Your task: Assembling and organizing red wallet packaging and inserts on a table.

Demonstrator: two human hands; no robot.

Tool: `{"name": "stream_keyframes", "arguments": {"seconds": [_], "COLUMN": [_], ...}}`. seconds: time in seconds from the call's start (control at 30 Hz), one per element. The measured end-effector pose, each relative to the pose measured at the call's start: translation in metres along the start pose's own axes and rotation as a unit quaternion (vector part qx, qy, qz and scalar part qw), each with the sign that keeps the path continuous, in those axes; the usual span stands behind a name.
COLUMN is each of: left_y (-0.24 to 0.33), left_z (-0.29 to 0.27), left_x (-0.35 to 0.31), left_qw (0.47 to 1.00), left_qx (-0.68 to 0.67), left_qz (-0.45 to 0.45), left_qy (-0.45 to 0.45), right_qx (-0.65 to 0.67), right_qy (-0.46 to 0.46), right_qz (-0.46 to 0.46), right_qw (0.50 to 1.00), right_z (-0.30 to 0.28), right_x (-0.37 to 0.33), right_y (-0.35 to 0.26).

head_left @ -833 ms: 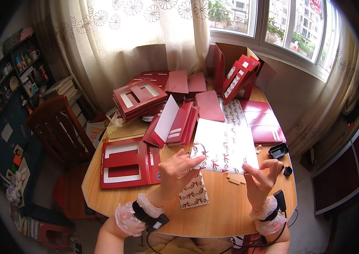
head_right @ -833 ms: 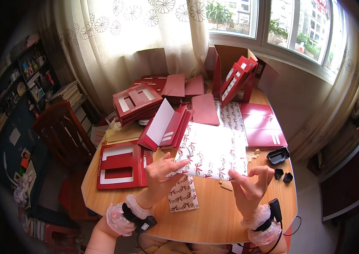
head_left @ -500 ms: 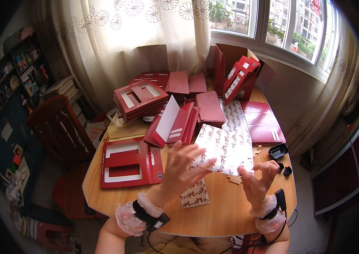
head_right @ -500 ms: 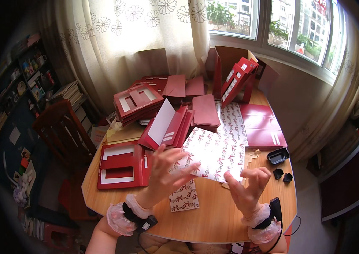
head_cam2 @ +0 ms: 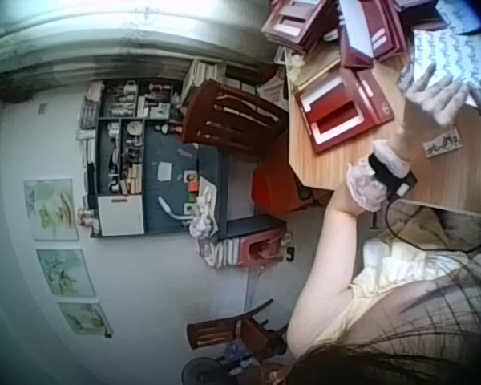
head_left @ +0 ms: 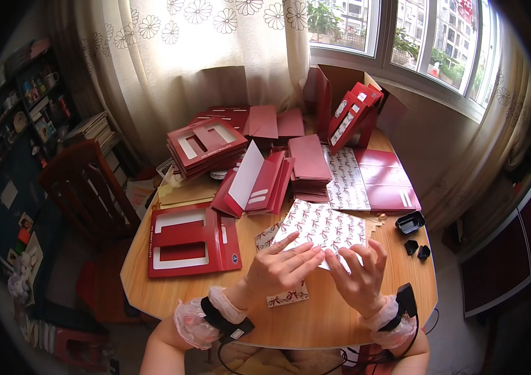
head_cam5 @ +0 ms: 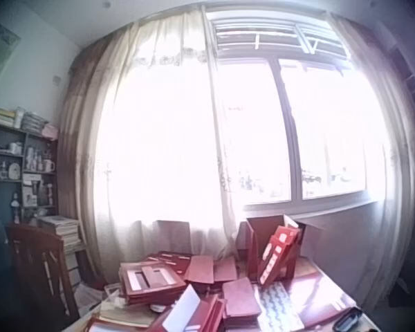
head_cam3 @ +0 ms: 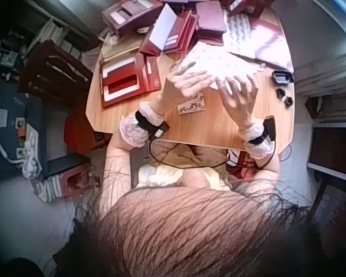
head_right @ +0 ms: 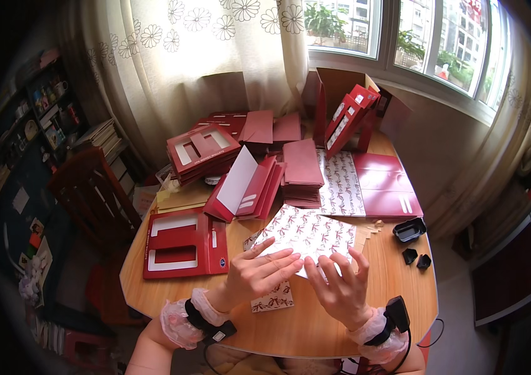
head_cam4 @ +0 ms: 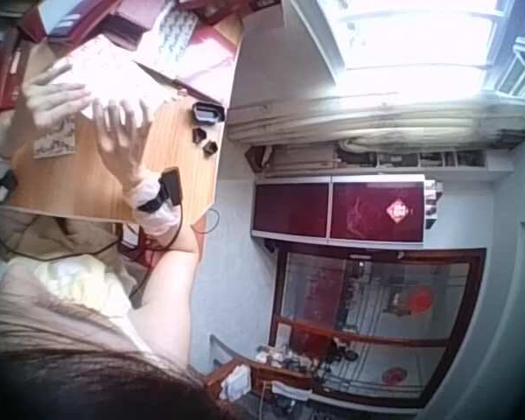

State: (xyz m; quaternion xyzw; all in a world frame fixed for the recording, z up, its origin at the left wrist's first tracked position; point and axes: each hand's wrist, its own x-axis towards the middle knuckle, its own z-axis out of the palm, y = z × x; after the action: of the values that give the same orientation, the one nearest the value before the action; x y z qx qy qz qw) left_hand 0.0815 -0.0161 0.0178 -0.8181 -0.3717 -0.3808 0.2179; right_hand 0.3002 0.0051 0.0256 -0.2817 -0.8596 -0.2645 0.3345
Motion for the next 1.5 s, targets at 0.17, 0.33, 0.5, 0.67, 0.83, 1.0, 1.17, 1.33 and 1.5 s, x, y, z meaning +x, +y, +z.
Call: {"name": "stream_keyframes", "arguments": {"seconds": [0.17, 0.33, 0.5, 0.67, 0.83, 1.0, 1.17, 1.33, 1.5], "left_y": [-0.011, -0.029, -0.037, -0.041, -0.048, -0.058, -0.037, -0.043, -0.032], "left_z": [-0.002, -0.01, -0.011, -0.016, -0.006, -0.004, 0.0, 0.001, -0.003], "left_x": [-0.001, -0.005, -0.008, -0.006, -0.006, -0.012, 0.0, -0.004, 0.001], "left_qw": [1.0, 1.0, 1.0, 0.999, 0.959, 0.583, 0.652, 0.706, 0.752], "left_qx": [-0.021, -0.009, 0.008, 0.019, -0.142, -0.602, -0.615, -0.582, -0.557], "left_qz": [-0.013, -0.018, -0.007, -0.013, -0.226, -0.543, -0.441, -0.402, -0.352], "left_qy": [-0.009, 0.005, 0.018, 0.03, 0.093, 0.05, 0.035, 0.014, -0.021], "right_qx": [0.005, -0.007, -0.017, -0.024, -0.029, -0.04, 0.059, 0.451, 0.488], "right_qy": [-0.009, 0.002, 0.016, 0.026, 0.047, 0.052, -0.008, 0.009, -0.048], "right_qz": [0.012, 0.03, 0.05, 0.059, 0.073, 0.043, 0.009, 0.184, 0.285], "right_qw": [1.0, 1.0, 0.999, 0.998, 0.996, 0.997, 0.998, 0.874, 0.824], "right_z": [0.003, -0.002, -0.002, -0.002, -0.005, -0.001, 0.001, 0.005, 0.015], "right_x": [-0.002, -0.001, -0.001, 0.0, -0.003, -0.009, -0.007, 0.002, -0.007], "right_y": [0.009, 0.019, 0.028, 0.034, 0.045, 0.041, 0.042, 0.052, 0.053]}}
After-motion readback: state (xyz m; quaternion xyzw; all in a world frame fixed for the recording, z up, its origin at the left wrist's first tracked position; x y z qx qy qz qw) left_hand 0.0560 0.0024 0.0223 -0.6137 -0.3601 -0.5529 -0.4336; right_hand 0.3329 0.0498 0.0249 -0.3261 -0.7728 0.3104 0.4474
